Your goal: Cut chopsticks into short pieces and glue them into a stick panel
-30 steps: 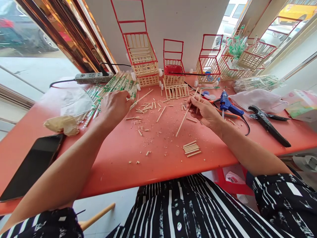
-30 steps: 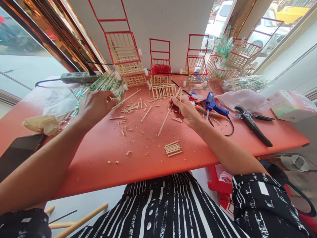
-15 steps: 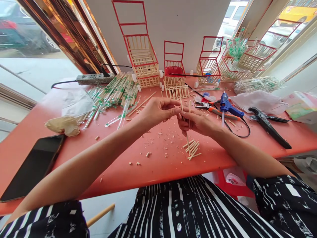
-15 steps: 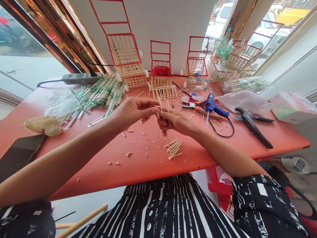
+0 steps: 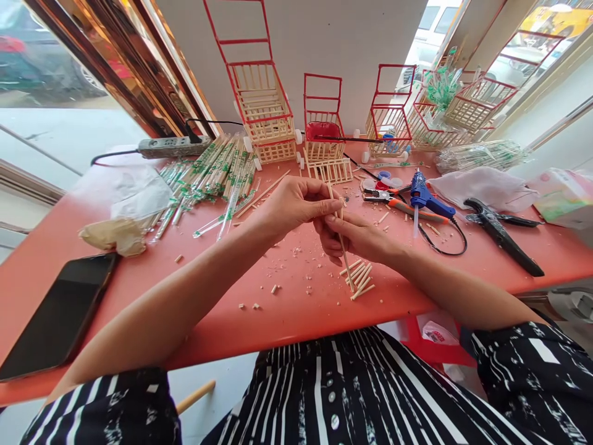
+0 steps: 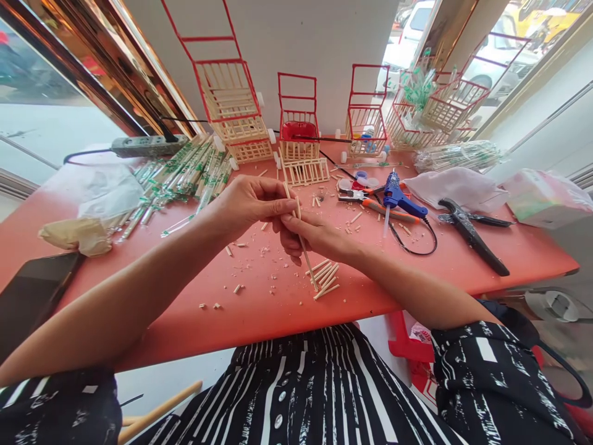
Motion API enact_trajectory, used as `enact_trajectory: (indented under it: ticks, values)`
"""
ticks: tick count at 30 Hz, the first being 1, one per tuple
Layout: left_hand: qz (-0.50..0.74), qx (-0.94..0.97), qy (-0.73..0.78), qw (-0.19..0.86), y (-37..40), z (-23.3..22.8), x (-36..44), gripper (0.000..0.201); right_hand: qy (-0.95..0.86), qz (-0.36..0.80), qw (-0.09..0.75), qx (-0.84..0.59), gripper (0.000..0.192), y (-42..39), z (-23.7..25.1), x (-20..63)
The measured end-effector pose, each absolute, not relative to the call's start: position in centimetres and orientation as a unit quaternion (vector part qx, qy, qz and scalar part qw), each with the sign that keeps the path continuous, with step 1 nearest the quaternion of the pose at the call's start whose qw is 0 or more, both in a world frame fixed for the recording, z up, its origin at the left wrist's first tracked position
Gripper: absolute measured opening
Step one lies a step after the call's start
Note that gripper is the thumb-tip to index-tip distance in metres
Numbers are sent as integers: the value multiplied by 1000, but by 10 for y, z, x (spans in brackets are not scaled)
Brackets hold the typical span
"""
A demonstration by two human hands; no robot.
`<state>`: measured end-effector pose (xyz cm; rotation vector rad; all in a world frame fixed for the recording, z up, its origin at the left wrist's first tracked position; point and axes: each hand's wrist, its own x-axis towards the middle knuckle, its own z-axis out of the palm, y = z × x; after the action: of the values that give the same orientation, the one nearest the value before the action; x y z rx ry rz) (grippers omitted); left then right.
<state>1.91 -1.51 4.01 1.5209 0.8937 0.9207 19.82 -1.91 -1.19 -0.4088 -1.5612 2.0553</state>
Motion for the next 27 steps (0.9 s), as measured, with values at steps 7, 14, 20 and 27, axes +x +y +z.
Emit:
enact_trajectory:
  ticks: [7, 14, 20, 27]
  values:
    - [466, 601, 383, 524, -18, 57, 12, 18, -601, 731, 281, -160, 39, -27, -3, 199]
    - [517, 536, 425, 514, -16, 62, 1, 15, -606, 695, 314, -226, 41, -27, -2, 203]
    - [523, 530, 397, 536, -13, 51, -6, 6, -667, 615, 309, -285, 52, -17, 4, 212]
    - [503, 491, 333, 628, -3, 42, -16, 12, -736, 529, 289, -309, 55, -7, 6, 221]
